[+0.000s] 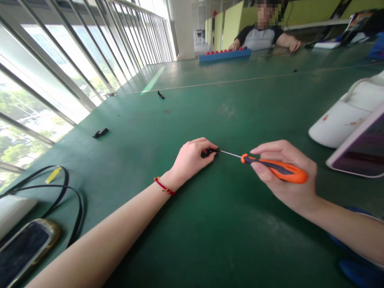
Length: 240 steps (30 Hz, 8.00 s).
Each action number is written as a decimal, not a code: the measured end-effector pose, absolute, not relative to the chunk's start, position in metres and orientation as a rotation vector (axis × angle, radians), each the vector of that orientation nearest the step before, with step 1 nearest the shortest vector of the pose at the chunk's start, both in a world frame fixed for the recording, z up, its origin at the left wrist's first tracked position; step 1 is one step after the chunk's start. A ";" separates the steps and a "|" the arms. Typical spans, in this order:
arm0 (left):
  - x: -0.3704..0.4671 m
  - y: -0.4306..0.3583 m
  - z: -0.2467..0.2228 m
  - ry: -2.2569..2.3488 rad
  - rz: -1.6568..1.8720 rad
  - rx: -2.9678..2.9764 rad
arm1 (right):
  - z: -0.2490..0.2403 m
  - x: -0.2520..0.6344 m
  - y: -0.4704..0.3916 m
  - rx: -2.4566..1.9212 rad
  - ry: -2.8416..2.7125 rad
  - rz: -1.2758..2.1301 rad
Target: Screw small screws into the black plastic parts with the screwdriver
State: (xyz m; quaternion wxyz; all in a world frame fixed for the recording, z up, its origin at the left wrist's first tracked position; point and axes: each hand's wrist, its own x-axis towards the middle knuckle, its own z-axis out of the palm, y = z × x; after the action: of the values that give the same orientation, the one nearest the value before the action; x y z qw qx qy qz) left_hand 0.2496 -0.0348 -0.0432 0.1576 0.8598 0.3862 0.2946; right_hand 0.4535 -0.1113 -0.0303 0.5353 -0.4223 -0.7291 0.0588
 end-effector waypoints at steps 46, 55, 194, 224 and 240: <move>0.250 -0.035 -0.043 1.117 0.841 2.452 | -0.030 0.453 -0.112 -1.009 -1.660 0.168; 0.250 -0.035 -0.044 1.117 0.844 2.456 | -0.031 0.455 -0.112 -0.991 -1.738 0.165; 0.251 -0.036 -0.046 1.112 0.851 2.472 | -0.032 0.453 -0.113 -0.834 -1.649 0.145; 0.251 -0.036 -0.045 1.132 0.846 2.463 | -0.030 0.451 -0.115 -0.845 -1.708 0.114; 0.251 -0.037 -0.045 1.135 0.848 2.463 | -0.028 0.451 -0.117 -1.011 -1.742 0.170</move>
State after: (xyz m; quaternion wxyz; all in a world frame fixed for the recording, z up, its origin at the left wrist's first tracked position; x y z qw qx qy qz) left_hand 0.2515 -0.0369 -0.0451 0.1494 0.8571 0.3949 0.2952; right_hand 0.4512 -0.1171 -0.0285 0.5314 -0.4237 -0.7301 0.0713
